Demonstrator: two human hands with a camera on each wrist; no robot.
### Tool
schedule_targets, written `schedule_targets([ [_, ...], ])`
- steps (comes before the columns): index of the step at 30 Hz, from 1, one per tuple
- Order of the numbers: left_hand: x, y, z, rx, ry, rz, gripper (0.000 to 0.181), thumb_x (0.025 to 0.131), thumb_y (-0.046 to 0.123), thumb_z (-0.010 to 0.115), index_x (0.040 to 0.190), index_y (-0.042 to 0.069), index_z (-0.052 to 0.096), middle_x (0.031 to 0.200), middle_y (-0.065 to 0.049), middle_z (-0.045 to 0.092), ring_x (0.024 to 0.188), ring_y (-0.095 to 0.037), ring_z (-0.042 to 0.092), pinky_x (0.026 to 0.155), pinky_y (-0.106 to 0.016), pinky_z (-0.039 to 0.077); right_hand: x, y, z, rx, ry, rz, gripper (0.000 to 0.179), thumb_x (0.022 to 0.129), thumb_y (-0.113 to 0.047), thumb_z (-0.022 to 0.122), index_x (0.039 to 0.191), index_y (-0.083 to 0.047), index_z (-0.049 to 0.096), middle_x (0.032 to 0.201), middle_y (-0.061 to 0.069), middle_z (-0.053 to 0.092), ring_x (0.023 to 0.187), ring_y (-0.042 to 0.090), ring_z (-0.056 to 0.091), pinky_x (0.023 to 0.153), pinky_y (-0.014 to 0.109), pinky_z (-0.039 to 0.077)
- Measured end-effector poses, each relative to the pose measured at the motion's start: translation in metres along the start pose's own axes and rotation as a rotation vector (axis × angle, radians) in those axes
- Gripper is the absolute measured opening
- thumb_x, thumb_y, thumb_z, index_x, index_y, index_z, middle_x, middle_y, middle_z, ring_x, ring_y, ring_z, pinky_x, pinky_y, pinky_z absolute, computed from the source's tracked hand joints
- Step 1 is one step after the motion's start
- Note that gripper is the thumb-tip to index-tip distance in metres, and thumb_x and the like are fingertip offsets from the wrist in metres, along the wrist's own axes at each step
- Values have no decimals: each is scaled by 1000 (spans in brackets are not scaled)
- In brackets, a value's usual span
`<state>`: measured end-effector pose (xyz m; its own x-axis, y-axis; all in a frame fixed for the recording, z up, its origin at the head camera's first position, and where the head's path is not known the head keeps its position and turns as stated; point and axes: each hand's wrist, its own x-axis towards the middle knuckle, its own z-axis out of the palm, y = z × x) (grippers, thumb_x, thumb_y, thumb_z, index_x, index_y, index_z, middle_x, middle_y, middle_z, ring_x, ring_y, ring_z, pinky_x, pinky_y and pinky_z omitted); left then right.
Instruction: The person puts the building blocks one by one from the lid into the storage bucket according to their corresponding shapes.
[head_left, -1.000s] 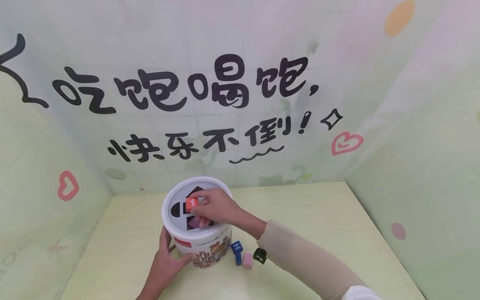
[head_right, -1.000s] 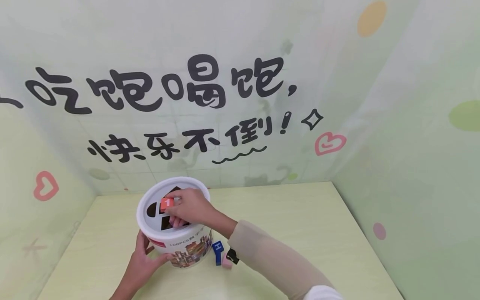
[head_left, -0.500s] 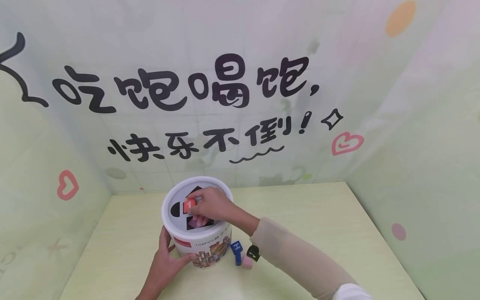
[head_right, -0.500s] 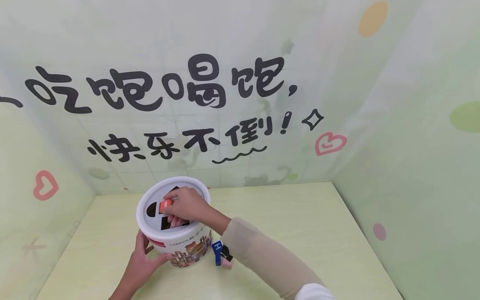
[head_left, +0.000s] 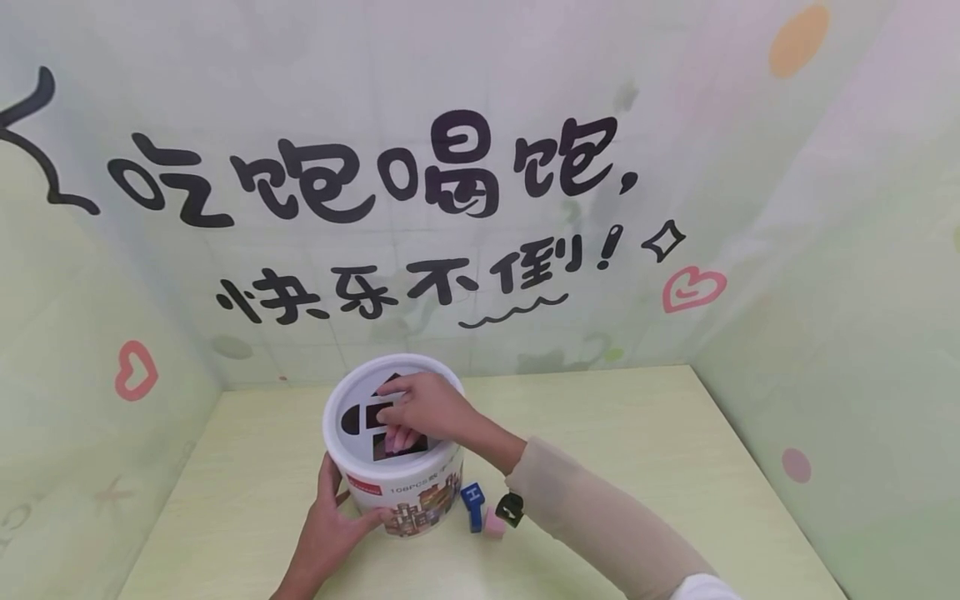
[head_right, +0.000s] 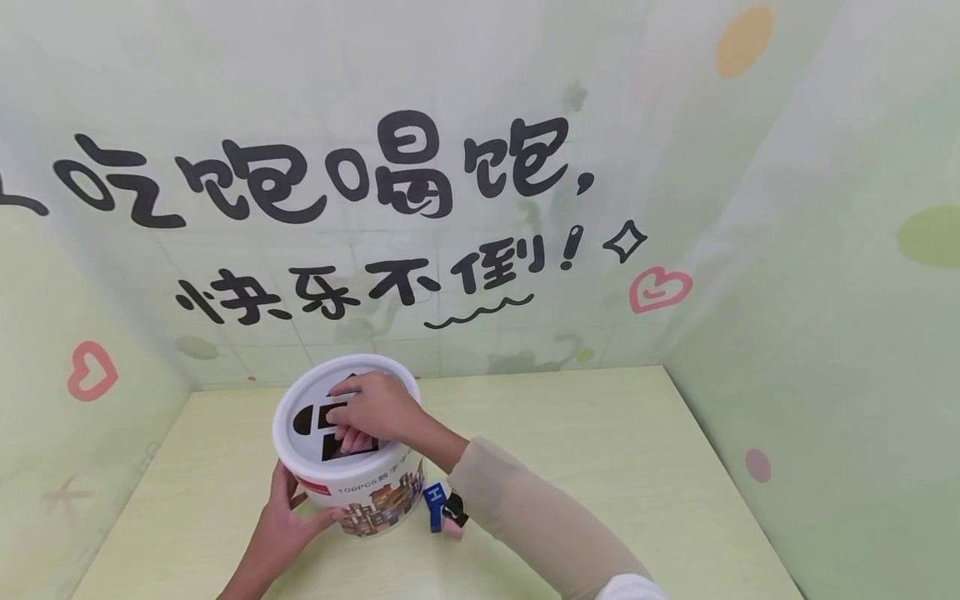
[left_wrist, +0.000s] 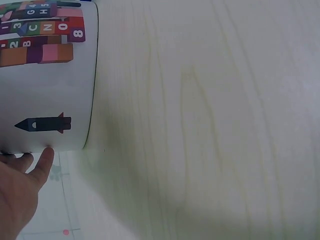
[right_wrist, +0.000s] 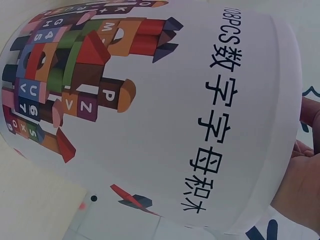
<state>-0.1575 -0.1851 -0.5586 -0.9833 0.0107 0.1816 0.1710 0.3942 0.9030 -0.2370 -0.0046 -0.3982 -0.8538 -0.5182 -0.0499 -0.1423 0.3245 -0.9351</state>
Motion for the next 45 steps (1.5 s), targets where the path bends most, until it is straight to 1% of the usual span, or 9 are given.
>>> schedule_targets([
  [2,0,0,0,0,1,5,119,64,27,83,143,36,-5,149,-8,12,132,-29,19,93,-50,38,-1,1,-2,29,11,-5,32,83,-8,65,113,0,60,60,13,64,48,27,62,45,34,53],
  [3,-1,6,-1,0,1,9,118,64,26,83,144,34,-4,149,-10,13,132,-30,20,93,-51,38,-2,0,-4,35,14,-5,32,83,-9,65,113,-1,60,59,12,64,48,26,62,45,34,53],
  [9,-1,4,-1,-6,3,13,118,64,23,84,144,34,-3,149,-7,15,131,-27,21,94,-49,38,-9,-2,-12,8,47,21,31,83,-11,66,113,-2,61,58,6,63,47,22,61,46,32,53],
  [10,0,-1,0,-7,3,12,119,63,24,84,144,36,-3,149,-5,15,132,-25,21,94,-48,38,-11,-1,-13,-5,53,26,31,83,-11,65,113,-3,61,58,6,63,47,21,61,46,32,52],
  [14,1,-2,1,-9,4,11,119,63,25,84,144,36,-3,149,-6,15,132,-26,21,94,-49,38,-16,2,-19,-29,63,48,31,83,-12,66,113,-5,61,60,8,64,47,21,61,46,32,52],
  [18,2,-3,0,-11,8,12,119,62,25,85,144,36,-2,148,-6,16,131,-25,22,94,-48,38,-21,5,-26,-10,65,59,32,83,-12,66,114,-4,61,63,9,64,48,22,61,46,32,53],
  [32,2,-4,2,-13,9,13,119,62,23,85,144,36,-1,148,-5,18,131,-23,23,95,-45,37,-40,16,-40,42,72,16,34,83,-10,66,115,-1,60,62,7,63,51,22,61,49,33,54],
  [42,2,-6,1,-27,13,6,119,61,23,85,144,37,1,148,-4,19,131,-23,23,95,-46,37,-55,26,-48,29,58,4,34,83,-13,66,116,-7,60,63,8,63,52,22,62,51,36,54],
  [45,1,-5,1,-29,15,4,119,61,23,85,144,37,1,148,-4,19,131,-24,23,95,-47,37,-61,31,-52,37,45,-10,35,84,-14,65,118,-8,59,66,12,64,53,23,62,52,37,54],
])
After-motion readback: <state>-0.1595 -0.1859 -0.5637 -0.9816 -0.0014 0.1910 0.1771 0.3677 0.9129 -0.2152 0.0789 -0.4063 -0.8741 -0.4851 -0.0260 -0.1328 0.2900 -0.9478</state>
